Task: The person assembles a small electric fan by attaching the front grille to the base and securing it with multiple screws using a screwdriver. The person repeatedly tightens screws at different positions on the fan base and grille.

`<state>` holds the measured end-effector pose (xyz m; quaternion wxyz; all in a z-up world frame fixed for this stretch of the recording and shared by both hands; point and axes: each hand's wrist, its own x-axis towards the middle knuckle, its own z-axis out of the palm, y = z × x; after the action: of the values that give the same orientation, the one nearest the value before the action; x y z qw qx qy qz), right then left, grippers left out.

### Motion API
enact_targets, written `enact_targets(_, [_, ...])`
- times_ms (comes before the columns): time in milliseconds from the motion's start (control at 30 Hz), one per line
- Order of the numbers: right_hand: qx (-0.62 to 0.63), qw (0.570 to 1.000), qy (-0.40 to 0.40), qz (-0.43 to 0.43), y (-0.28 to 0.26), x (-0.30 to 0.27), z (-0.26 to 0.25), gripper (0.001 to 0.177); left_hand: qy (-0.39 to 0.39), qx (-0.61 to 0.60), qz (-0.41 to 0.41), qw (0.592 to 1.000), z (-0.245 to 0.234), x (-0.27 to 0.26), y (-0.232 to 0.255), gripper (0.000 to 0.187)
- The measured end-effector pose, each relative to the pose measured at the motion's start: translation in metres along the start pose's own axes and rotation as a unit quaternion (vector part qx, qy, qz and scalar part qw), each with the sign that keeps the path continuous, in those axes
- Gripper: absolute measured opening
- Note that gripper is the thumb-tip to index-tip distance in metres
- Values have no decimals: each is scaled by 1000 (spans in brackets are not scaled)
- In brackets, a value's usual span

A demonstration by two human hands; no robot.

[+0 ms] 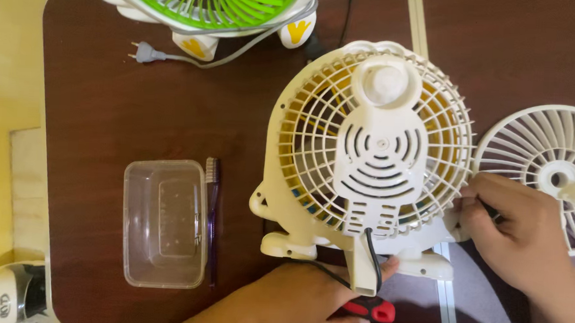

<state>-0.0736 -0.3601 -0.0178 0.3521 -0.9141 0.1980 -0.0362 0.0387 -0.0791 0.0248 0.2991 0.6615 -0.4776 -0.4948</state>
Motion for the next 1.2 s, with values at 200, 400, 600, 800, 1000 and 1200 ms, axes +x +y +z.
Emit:
enact_targets(200, [39, 998, 1, -52, -11, 5, -1, 13, 3, 33, -62, 997, -6, 1, 0, 74])
enact_targets(400, [59, 997, -2, -45, -11, 4, -1, 15, 67, 19, 11, 998, -8, -1, 1, 65])
enact_targets(600, [25, 997, 22, -75, -11, 3, -2, 18, 1, -62, -23, 998, -12, -5, 6, 61])
enact_targets(800, [41, 992, 51, -106, -14, -1, -4, 18, -58, -112, 114, 985, -26, -24, 22, 49])
enact_targets(1000, [78, 987, 41, -136, -29, -3, -12, 16, 77, -182, 62, 978, -24, -39, 52, 39])
enact_targets(1200, [66, 972, 51, -222, -50, -7, -41, 13, 269, -101, 231, 929, -15, -8, 62, 38])
